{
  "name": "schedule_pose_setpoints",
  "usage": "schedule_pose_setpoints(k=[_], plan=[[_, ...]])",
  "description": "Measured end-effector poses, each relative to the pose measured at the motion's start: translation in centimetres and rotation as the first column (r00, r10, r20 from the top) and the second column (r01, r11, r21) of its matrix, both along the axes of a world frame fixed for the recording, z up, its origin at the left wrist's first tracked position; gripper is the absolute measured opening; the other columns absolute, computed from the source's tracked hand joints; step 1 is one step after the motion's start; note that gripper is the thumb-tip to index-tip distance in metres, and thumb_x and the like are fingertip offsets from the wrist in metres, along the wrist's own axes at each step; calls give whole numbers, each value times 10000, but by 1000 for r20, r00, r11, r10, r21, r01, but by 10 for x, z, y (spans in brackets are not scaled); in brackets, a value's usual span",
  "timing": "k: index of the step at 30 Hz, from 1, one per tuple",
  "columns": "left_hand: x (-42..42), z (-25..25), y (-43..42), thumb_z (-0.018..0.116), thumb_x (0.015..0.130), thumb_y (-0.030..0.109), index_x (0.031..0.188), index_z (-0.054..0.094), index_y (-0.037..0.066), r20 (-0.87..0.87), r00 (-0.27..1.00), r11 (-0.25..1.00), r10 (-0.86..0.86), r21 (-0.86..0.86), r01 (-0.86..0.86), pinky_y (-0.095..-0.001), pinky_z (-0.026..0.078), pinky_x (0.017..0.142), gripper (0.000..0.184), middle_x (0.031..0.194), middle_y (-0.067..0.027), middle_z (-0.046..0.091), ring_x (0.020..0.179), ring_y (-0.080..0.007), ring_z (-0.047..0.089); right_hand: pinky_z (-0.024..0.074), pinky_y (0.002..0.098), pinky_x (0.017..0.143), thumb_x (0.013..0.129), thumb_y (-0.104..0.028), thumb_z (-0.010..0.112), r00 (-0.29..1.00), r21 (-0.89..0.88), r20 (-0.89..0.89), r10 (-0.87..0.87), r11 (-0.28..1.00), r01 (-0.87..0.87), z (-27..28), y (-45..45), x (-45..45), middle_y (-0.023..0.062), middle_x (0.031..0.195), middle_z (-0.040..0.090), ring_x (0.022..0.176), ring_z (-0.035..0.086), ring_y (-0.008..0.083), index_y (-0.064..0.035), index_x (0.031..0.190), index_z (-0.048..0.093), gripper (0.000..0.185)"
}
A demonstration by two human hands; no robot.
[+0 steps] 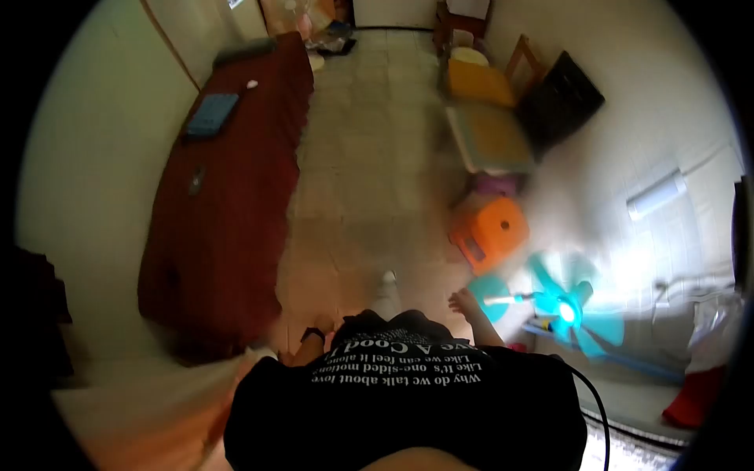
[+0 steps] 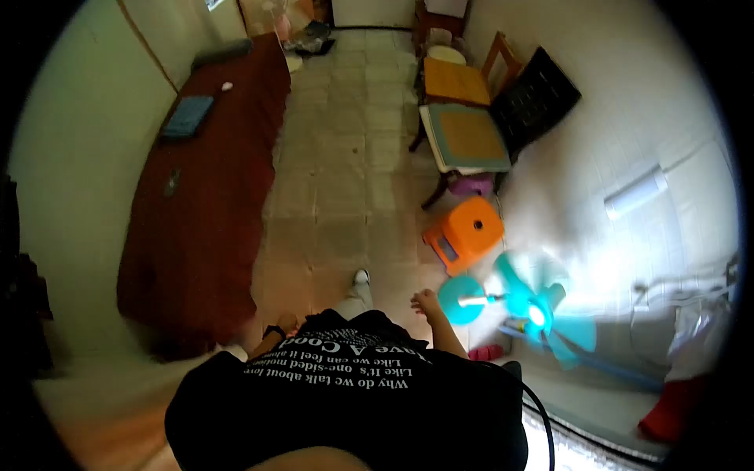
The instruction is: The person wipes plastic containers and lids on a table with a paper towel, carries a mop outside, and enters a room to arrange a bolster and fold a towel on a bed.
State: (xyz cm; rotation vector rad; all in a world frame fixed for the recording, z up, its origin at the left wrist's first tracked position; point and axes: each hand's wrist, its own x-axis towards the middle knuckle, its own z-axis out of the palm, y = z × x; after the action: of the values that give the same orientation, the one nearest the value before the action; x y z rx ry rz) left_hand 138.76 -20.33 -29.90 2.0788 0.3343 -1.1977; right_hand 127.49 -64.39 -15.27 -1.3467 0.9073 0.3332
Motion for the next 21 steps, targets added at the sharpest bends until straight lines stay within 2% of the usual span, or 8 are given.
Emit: schedule_pose_setpoints(k=[2, 4, 5, 6, 8, 14, 18, 21], plan=[[54, 9, -15, 401, 808, 189, 875, 492, 6, 144, 973, 983, -181, 0, 183, -265, 385, 547, 214, 764, -77, 494, 646, -151, 448, 413, 282, 473, 728, -186, 501, 995, -39, -102, -16, 999, 12, -11, -16, 45, 84, 709, 532, 588, 530, 177, -72, 808, 401, 172], [94, 38, -39, 384, 811, 211, 842, 486, 4, 290, 939, 977, -182, -56, 207, -262, 388, 455, 232, 685, -63, 492, 545, -153, 449, 405, 283, 459, 716, -175, 488, 992, -104, -125, 18, 994, -31, -13, -26, 91, 85, 699, 528, 566, 525, 175, -64, 811, 405, 168], [119, 80, -62, 380, 812, 216, 852, 482, 5, 293, 956, 985, -20, -156, 69, -260, 389, 458, 238, 693, -64, 494, 551, -155, 452, 403, 280, 455, 712, -170, 484, 992, -129, -123, 25, 991, -41, -11, -30, 115, 85, 690, 527, 554, 522, 172, -61, 810, 405, 167], [147, 104, -78, 375, 812, 221, 862, 479, 5, 272, 952, 965, 140, -252, -70, -257, 389, 461, 244, 702, -65, 497, 557, -158, 456, 403, 279, 455, 708, -168, 484, 994, -141, -70, 88, 985, -97, -25, -39, 135, 87, 687, 526, 549, 521, 171, -58, 809, 406, 168], [204, 94, -89, 373, 793, 196, 1014, 495, 3, 255, 942, 974, -220, -2, 228, -311, 423, 684, 318, 924, -160, 534, 874, -259, 505, 402, 279, 456, 701, -164, 485, 978, -161, 17, 210, 966, -205, -66, -54, 164, 90, 680, 523, 540, 520, 168, -53, 807, 407, 172], [319, 140, -189, 449, 767, 223, 849, 493, 40, 19, 999, 974, 35, -223, -30, -239, 383, 487, 205, 691, -56, 511, 565, -136, 477, 354, 248, 357, 698, -148, 465, 979, -263, -140, 146, 948, -178, -52, -92, 241, 81, 566, 504, 448, 502, 171, -43, 683, 431, 112], [399, 129, -225, 467, 758, 210, 793, 505, 38, 53, 998, 952, -36, -303, 51, -251, 382, 482, 180, 672, -45, 510, 557, -130, 478, 363, 264, 372, 700, -144, 463, 927, -273, -355, 124, 934, -229, -109, -153, 272, 91, 583, 509, 460, 503, 180, -31, 702, 445, 115], [454, 57, -211, 449, 768, 231, 755, 518, 44, -5, 995, 973, -96, -210, 93, -251, 379, 470, 199, 649, -32, 508, 534, -126, 472, 376, 275, 392, 693, -141, 470, 898, -225, -412, 156, 937, -266, -137, -196, 316, 98, 599, 511, 478, 502, 185, -16, 739, 456, 134]])
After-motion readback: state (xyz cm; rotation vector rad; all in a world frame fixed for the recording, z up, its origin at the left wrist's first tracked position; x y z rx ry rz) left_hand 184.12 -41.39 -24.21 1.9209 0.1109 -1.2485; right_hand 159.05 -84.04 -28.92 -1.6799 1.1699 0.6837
